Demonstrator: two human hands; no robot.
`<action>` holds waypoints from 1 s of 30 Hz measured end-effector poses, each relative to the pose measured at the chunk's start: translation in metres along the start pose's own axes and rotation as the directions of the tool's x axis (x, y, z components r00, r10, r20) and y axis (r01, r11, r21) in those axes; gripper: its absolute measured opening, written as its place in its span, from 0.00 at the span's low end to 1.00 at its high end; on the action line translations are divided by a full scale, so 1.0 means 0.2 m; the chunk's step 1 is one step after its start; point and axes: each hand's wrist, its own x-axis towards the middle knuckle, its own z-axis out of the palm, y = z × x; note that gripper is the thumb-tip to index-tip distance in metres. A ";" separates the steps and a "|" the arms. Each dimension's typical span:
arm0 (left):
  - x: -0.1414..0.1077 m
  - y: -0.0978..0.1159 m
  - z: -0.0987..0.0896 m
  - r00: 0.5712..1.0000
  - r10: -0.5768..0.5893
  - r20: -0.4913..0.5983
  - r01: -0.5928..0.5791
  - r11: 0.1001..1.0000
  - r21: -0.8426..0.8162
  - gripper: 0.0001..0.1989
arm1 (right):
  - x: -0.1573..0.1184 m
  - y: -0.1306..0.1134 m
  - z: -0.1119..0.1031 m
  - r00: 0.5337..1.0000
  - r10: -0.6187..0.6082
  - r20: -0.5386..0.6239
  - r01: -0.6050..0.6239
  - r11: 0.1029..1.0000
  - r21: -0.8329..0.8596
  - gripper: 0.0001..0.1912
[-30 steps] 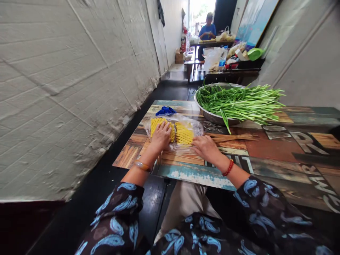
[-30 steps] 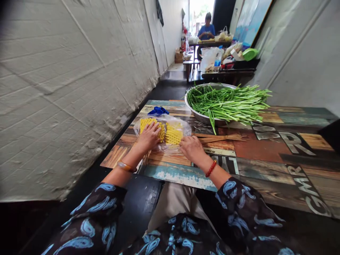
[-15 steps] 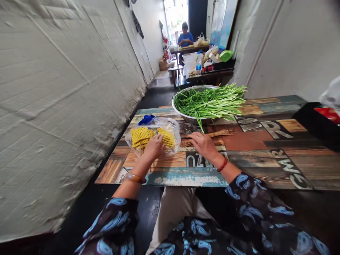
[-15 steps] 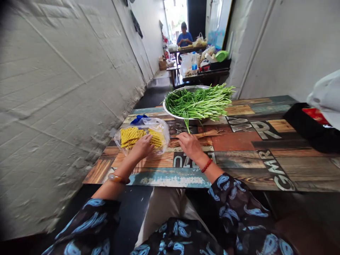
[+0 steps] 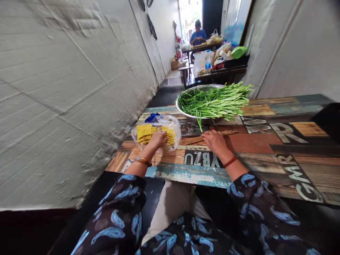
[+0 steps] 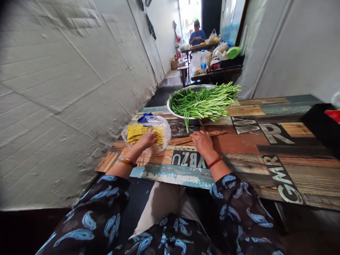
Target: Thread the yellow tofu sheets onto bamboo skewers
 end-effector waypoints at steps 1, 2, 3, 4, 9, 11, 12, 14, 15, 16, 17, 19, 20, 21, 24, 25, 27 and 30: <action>0.00 0.00 0.00 1.000 -0.021 0.007 0.021 1.000 0.007 0.17 | 0.00 0.01 -0.01 1.000 0.010 0.004 -0.010 1.000 0.005 0.13; 0.01 0.01 0.00 0.999 -0.041 0.010 0.041 0.999 0.021 0.17 | 0.01 0.03 -0.01 1.000 0.018 0.008 -0.018 1.000 0.009 0.13; 0.01 0.01 0.00 0.998 -0.055 0.002 0.055 0.998 0.030 0.16 | 0.01 0.04 -0.01 1.000 0.025 0.013 -0.026 1.000 0.012 0.13; 0.00 0.02 -0.01 0.998 -0.068 -0.005 0.068 0.997 0.036 0.15 | 0.01 0.05 -0.01 0.999 0.031 0.015 -0.032 0.999 0.014 0.13; -0.03 0.09 -0.05 0.992 -0.096 -0.085 0.100 0.994 0.038 0.14 | 0.01 0.05 0.01 0.999 -0.051 -0.007 0.051 0.997 0.049 0.12; -0.05 0.16 -0.07 0.983 -0.092 -0.161 0.095 0.995 0.014 0.15 | 0.01 0.03 0.03 0.994 -0.106 0.007 0.105 0.992 0.076 0.15; -0.07 0.20 -0.08 0.974 -0.077 -0.211 0.077 0.997 -0.008 0.15 | 0.01 0.02 0.03 0.992 -0.123 0.023 0.121 0.989 0.087 0.14; -0.10 0.30 -0.09 0.948 -0.015 -0.318 -0.007 0.998 -0.068 0.14 | 0.02 0.01 0.02 0.989 -0.139 0.055 0.132 0.985 0.107 0.12; -0.12 0.35 -0.09 0.939 0.028 -0.344 -0.062 0.994 -0.088 0.14 | 0.02 0.00 0.01 0.988 -0.140 0.070 0.131 0.984 0.118 0.10; -0.13 0.41 -0.08 0.937 0.076 -0.340 -0.116 0.988 -0.099 0.14 | 0.02 0.00 0.00 0.987 -0.138 0.082 0.127 0.984 0.128 0.09; -0.13 0.46 -0.08 0.943 0.122 -0.311 -0.159 0.983 -0.096 0.13 | 0.02 0.00 -0.01 0.987 -0.135 0.091 0.122 0.983 0.136 0.08; -0.12 0.54 -0.06 0.957 0.193 -0.215 -0.208 0.977 -0.049 0.13 | 0.02 -0.01 -0.03 0.987 -0.126 0.101 0.110 0.983 0.146 0.08; -0.12 0.57 -0.05 0.964 0.211 -0.160 -0.215 0.977 -0.008 0.13 | 0.02 -0.01 -0.04 0.987 -0.120 0.103 0.104 0.984 0.146 0.08; -0.11 0.59 -0.04 0.971 0.214 -0.106 -0.210 0.977 0.042 0.14 | 0.02 -0.01 -0.04 0.988 -0.114 0.105 0.098 0.984 0.146 0.09; -0.07 0.61 -0.03 0.982 0.190 0.000 -0.187 0.968 0.165 0.17 | 0.02 0.00 -0.04 0.989 -0.098 0.109 0.081 0.985 0.150 0.08; -0.07 0.61 -0.03 0.981 0.193 0.015 -0.192 0.962 0.196 0.17 | 0.02 0.00 -0.04 0.990 -0.096 0.105 0.080 0.985 0.152 0.08; -0.07 0.61 -0.04 0.975 0.221 0.024 -0.220 0.942 0.254 0.18 | 0.02 -0.01 -0.04 0.990 -0.109 0.093 0.093 0.983 0.160 0.09; -0.09 0.63 -0.06 0.963 0.268 0.014 -0.258 0.911 0.321 0.16 | 0.02 -0.03 -0.04 0.985 -0.156 0.071 0.142 0.976 0.165 0.10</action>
